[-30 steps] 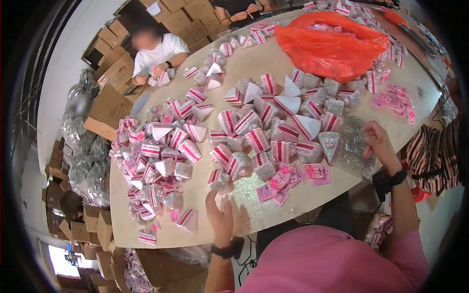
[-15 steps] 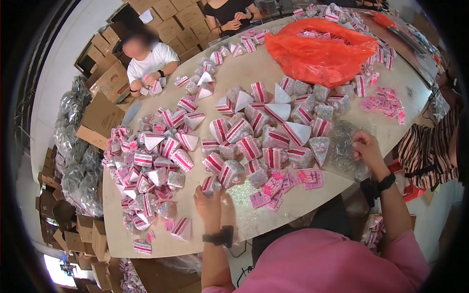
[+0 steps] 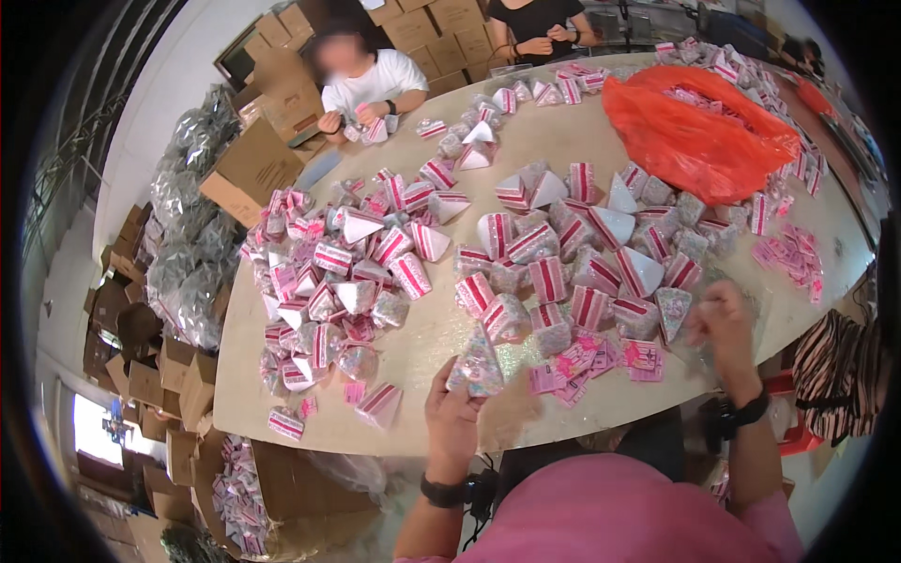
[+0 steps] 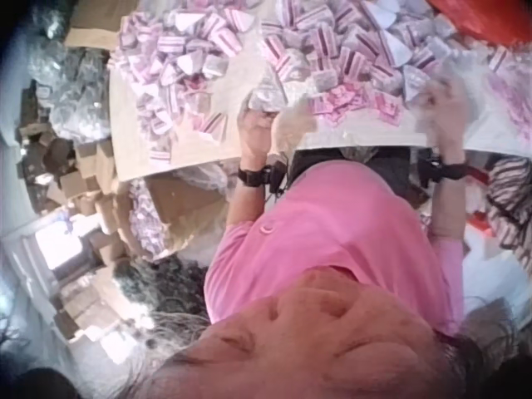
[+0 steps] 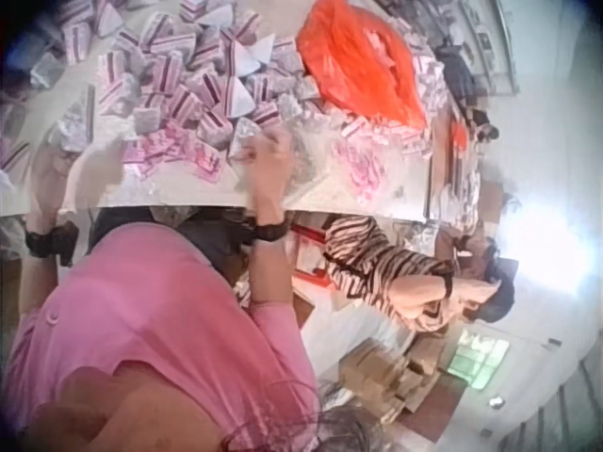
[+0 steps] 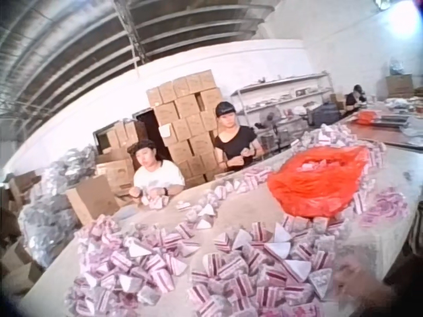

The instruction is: The person is packaging small items into pink and white triangular boxes.

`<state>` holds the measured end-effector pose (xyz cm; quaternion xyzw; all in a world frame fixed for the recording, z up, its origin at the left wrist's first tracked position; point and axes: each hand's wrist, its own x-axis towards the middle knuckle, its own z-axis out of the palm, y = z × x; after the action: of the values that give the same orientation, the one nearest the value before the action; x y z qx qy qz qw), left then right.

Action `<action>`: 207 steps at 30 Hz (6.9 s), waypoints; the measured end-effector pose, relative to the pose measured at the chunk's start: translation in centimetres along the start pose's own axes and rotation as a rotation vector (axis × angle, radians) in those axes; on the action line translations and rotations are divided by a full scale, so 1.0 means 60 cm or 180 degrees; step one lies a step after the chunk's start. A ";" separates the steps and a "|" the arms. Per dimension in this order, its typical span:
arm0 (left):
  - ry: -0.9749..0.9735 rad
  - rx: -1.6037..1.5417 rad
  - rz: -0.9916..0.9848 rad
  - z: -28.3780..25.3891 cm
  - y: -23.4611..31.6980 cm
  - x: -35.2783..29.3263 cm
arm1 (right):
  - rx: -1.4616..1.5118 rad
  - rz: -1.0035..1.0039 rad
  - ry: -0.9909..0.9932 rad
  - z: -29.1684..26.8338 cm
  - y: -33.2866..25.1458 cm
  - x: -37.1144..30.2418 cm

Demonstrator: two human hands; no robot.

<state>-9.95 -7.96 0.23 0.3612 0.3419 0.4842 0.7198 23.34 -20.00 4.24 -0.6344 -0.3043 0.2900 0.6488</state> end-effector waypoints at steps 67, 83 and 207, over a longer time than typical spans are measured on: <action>-0.1338 0.4911 0.1440 0.019 -0.118 0.055 | 0.0140 0.1133 -0.1440 0.140 0.091 -0.064; -0.0988 0.4780 0.2083 0.066 -0.061 0.006 | 0.0106 0.0435 -0.0869 0.156 0.097 -0.062; -0.1747 0.4101 0.1233 0.031 -0.038 -0.063 | 0.0406 0.1140 -0.3131 0.210 0.099 -0.117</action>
<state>-8.48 -12.48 -0.26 0.8760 0.2962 0.1974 0.3254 9.27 -17.05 -1.79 -0.4247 -0.4414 0.6777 0.4069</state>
